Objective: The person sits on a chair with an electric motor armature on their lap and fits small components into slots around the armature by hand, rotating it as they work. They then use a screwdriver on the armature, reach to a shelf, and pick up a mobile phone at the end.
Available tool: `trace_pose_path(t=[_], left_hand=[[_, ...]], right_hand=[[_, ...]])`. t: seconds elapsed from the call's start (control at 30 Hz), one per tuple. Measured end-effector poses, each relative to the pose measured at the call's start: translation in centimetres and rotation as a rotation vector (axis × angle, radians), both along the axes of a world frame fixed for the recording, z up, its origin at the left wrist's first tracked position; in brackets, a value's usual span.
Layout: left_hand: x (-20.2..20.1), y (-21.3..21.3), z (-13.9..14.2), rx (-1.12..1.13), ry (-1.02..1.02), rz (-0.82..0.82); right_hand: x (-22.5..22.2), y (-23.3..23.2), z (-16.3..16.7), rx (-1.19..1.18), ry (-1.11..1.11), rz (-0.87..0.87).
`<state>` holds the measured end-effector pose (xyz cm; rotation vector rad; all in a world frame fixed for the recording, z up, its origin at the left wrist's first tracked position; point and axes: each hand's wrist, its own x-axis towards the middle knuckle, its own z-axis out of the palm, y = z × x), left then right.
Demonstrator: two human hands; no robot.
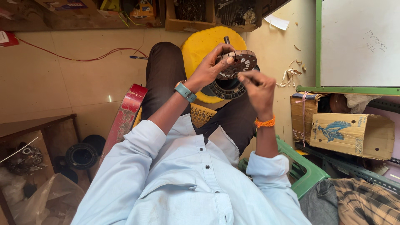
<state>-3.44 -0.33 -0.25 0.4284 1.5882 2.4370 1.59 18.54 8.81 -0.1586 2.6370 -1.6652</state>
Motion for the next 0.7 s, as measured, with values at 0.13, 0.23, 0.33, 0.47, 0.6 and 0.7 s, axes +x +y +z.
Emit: trace_pose_path(t=[0.13,0.23,0.33,0.47,0.6,0.7], left_hand=[[1.0,0.4,1.0,-0.064,0.012,0.107],[1.5,0.8,2.0,-0.189,0.031,0.255],[1.6,1.6,2.6,-0.398,0.131,0.399],[2.1,2.4,2.6,-0.583,0.226,0.571],[2.5,2.5,2.1,-0.581,0.316,0.626],[2.4,2.4,2.1,-0.591,0.327,0.621]], right_hand=[[3.6,0.1,-2.7,0.078,-0.041,-0.073],[5.0,0.6,-3.7,0.050,-0.064,-0.144],[4.9,1.4,-3.4,0.048,-0.035,-0.185],[2.8,2.4,-1.3,0.063,0.076,-0.249],[-1.3,2.7,1.3,0.421,0.286,-0.114],[-4.6,1.8,2.4,0.445,0.459,0.100]])
